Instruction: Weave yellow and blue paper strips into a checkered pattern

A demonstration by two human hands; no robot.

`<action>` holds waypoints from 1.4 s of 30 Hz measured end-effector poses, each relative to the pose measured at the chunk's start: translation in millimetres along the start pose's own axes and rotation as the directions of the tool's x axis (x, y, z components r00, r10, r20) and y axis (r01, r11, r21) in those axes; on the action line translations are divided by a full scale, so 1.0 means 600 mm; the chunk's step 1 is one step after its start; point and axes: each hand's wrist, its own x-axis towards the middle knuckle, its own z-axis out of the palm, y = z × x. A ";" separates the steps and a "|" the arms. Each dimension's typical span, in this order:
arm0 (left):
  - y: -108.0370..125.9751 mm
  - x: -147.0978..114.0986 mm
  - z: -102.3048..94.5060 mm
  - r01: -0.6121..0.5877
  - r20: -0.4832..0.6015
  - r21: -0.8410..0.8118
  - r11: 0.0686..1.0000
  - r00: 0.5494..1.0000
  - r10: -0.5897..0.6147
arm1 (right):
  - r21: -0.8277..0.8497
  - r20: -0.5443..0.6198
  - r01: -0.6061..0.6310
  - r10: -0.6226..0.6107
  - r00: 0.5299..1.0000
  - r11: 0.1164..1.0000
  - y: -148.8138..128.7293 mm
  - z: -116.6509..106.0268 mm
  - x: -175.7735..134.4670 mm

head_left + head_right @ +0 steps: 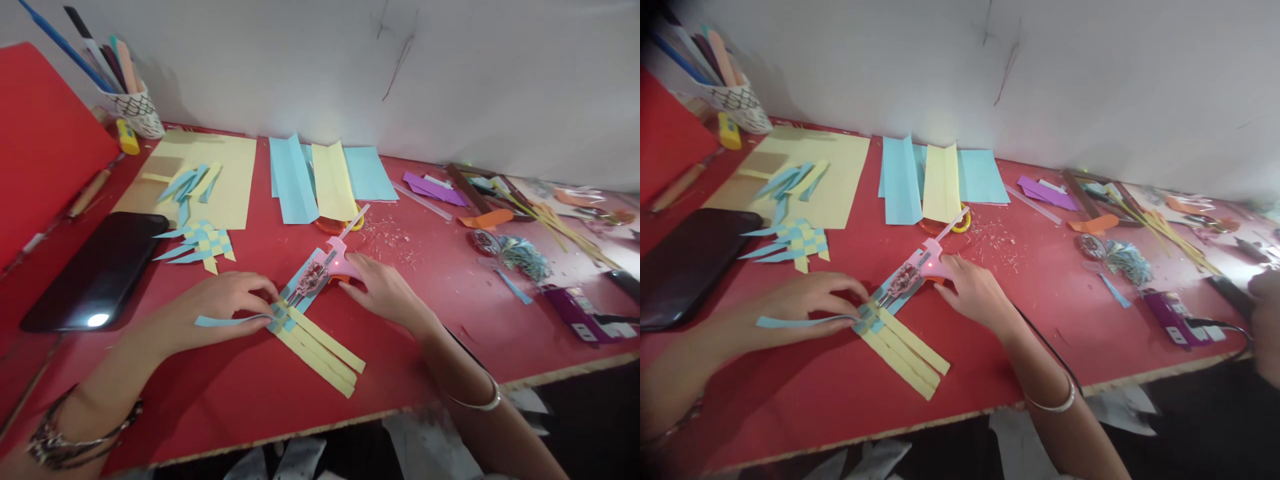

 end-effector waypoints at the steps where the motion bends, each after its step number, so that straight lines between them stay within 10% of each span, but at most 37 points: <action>1: 0.000 0.000 0.000 -0.004 0.003 0.001 1.000 1.000 0.004 | -0.001 0.001 -0.006 0.006 1.000 1.000 0.001 0.000 0.000; 17: 0.001 0.003 0.010 0.020 -0.078 0.022 1.000 0.997 -0.018 | -0.044 -0.021 -0.053 0.052 0.998 0.998 0.014 -0.008 -0.002; 23: 0.010 0.021 0.024 0.192 -0.221 -0.090 0.977 0.953 -0.208 | -0.061 -0.021 -0.074 0.073 0.997 0.995 0.015 -0.010 -0.003; 42: 0.021 0.025 0.026 0.015 -0.288 -0.320 0.947 0.951 -0.112 | -0.032 -0.014 -0.078 0.078 0.997 0.996 0.017 -0.012 -0.003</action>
